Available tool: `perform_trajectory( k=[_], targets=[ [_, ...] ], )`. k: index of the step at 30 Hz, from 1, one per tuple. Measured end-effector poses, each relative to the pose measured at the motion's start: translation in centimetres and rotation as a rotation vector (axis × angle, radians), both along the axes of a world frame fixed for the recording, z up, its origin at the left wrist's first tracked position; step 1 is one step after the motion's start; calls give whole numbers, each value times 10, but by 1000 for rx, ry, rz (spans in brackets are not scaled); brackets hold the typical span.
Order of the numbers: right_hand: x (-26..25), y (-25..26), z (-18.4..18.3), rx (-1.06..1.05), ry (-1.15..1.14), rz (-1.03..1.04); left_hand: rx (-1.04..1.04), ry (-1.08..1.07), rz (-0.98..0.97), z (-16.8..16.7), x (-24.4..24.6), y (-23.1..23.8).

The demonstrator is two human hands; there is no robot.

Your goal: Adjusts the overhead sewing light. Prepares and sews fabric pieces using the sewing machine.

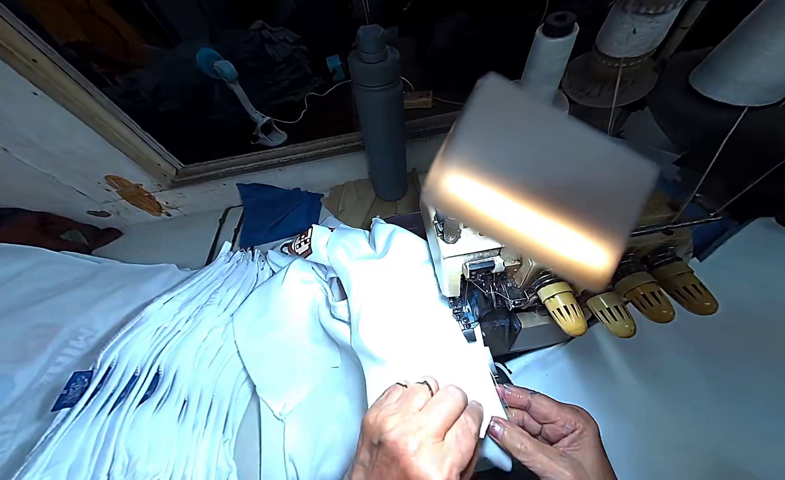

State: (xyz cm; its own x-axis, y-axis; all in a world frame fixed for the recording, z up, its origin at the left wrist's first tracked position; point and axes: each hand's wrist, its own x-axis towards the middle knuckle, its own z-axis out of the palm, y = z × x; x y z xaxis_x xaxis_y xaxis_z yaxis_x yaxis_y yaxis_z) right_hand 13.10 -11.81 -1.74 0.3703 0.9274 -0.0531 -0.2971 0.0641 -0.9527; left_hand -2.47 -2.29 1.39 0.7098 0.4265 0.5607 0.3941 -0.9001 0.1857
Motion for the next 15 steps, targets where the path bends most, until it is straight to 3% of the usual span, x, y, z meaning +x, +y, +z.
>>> perform_trajectory(
  k=[5, 15],
  targets=[
    [-12, 10, 2, 8, -50, -15, 181, -19, -28, -8, 19, 30],
    [-23, 18, -3, 34, -313, 24, 99, 11, -15, -16, 12, 34]
  ],
)
